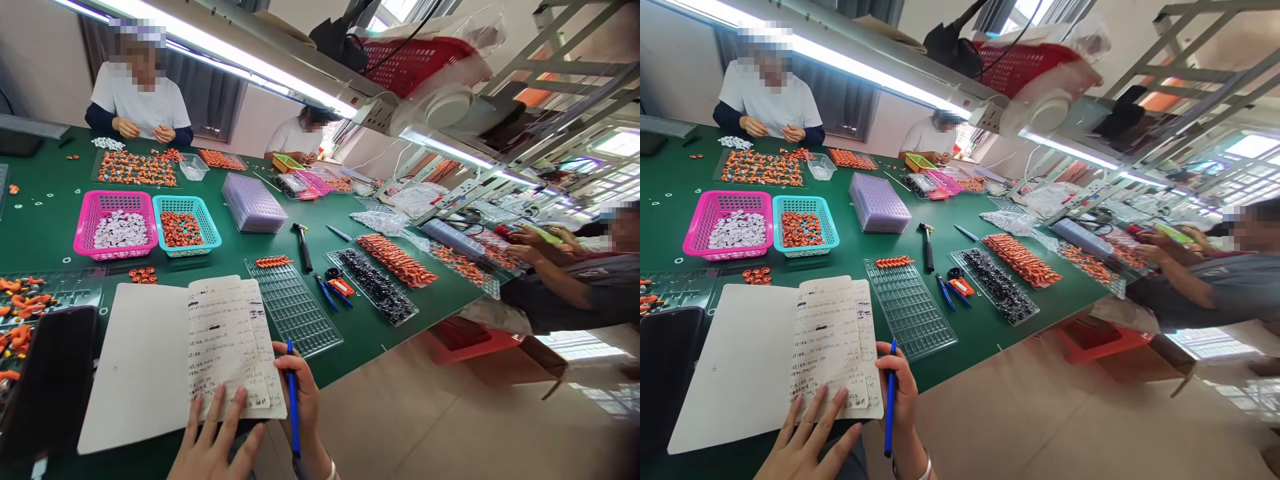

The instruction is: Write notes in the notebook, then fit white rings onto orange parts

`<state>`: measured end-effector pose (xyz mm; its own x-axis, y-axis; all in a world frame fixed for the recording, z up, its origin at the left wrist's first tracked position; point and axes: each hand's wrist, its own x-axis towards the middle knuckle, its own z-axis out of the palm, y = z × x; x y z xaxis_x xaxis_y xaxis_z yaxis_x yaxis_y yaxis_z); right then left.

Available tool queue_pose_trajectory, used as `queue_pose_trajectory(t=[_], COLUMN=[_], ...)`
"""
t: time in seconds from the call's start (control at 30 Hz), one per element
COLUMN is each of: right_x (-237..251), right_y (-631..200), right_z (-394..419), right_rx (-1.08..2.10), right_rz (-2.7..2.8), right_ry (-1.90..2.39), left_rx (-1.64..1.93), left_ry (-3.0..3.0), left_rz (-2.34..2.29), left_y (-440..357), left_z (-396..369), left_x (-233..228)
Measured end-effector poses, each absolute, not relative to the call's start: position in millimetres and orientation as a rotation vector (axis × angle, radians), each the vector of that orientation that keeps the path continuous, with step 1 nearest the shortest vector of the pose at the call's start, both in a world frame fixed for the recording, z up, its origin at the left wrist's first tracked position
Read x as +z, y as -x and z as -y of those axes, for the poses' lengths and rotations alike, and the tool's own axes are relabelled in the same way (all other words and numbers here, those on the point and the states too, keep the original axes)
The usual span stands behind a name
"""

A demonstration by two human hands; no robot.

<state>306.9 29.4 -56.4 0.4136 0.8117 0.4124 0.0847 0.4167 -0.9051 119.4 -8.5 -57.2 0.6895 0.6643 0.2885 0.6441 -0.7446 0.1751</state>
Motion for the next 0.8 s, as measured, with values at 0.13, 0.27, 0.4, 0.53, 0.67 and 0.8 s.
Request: queue_pose_trajectory(t=[0.13, 0.27, 0.4, 0.53, 0.67, 0.8], right_x=[-57.9, -59.8, -59.4, -58.4, -57.5, -57.0], right_y=[-306.5, -307.1, -307.5, -306.8, -305.9, -306.1], right_z=[-28.9, -28.2, -27.2, -27.3, -28.1, -28.6], right_rx=[0.591, 0.599, 0.606, 0.595, 0.59, 0.588], right_rz=[1.046, 1.04, 1.042, 1.039, 1.039, 1.047], right_ry=[1.056, 1.06, 1.081, 1.094, 1.093, 1.079], left_rx=[0.564, 0.545, 0.516, 0.521, 0.541, 0.576], left_ry=[-2.825, -2.842, -2.829, -2.798, -2.778, -2.797], left_rz=[-1.088, -1.088, -1.099, -1.063, -1.043, -1.05], left_y=[-118.6, -118.5, -118.6, -117.9, -117.8, -118.1], left_z=[8.5, 8.4, 7.7, 6.4, 5.5, 5.6], left_x=[-58.6, -55.2, -50.5, -49.0, -49.5, -51.9])
